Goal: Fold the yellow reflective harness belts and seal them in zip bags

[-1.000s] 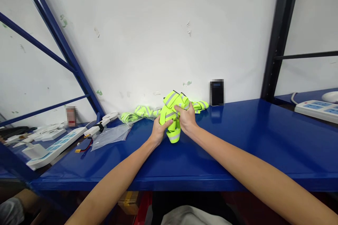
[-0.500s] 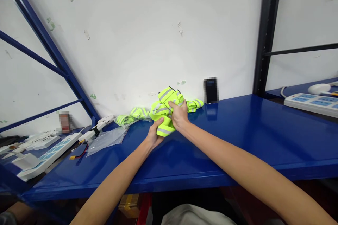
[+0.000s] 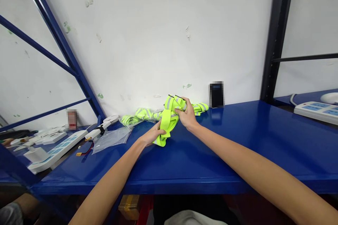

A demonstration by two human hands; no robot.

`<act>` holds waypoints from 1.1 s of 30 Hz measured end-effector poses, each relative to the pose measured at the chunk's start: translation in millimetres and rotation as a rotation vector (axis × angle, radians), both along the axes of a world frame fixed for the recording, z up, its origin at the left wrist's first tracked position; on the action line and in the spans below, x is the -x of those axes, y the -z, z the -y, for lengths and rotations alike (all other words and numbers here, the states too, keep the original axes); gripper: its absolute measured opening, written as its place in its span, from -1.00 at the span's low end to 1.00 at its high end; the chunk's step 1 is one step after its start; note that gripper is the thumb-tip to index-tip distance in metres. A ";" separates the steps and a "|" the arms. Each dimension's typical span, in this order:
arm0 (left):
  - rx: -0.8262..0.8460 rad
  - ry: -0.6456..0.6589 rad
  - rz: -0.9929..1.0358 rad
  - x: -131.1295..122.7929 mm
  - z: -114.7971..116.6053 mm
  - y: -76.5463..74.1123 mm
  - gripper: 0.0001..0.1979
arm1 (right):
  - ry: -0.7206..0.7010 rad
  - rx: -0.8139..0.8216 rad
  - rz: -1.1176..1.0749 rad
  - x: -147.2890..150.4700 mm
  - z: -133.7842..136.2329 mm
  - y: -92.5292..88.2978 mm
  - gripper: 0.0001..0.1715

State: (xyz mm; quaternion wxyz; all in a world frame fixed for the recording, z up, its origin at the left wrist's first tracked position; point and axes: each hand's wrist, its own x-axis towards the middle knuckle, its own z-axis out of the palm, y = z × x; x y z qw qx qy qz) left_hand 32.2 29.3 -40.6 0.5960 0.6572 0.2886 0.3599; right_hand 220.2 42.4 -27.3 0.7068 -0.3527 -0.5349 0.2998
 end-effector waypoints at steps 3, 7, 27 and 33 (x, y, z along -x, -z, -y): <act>-0.088 0.035 -0.027 1.4 1.6 3.2 -0.11 | 0.042 -0.012 0.101 -7.2 -4.9 6.7 -0.37; -0.132 0.022 -0.019 4.8 7.9 5.3 -0.10 | 0.113 -0.109 0.308 -15.7 -3.6 8.9 -0.41; -0.124 -0.499 0.061 3.1 0.3 16.0 -0.40 | -0.250 -0.320 1.104 -25.3 9.9 32.8 -0.21; -0.283 -0.197 0.016 10.9 8.0 7.6 -0.39 | -0.292 -0.128 1.109 -28.8 29.0 20.2 -0.37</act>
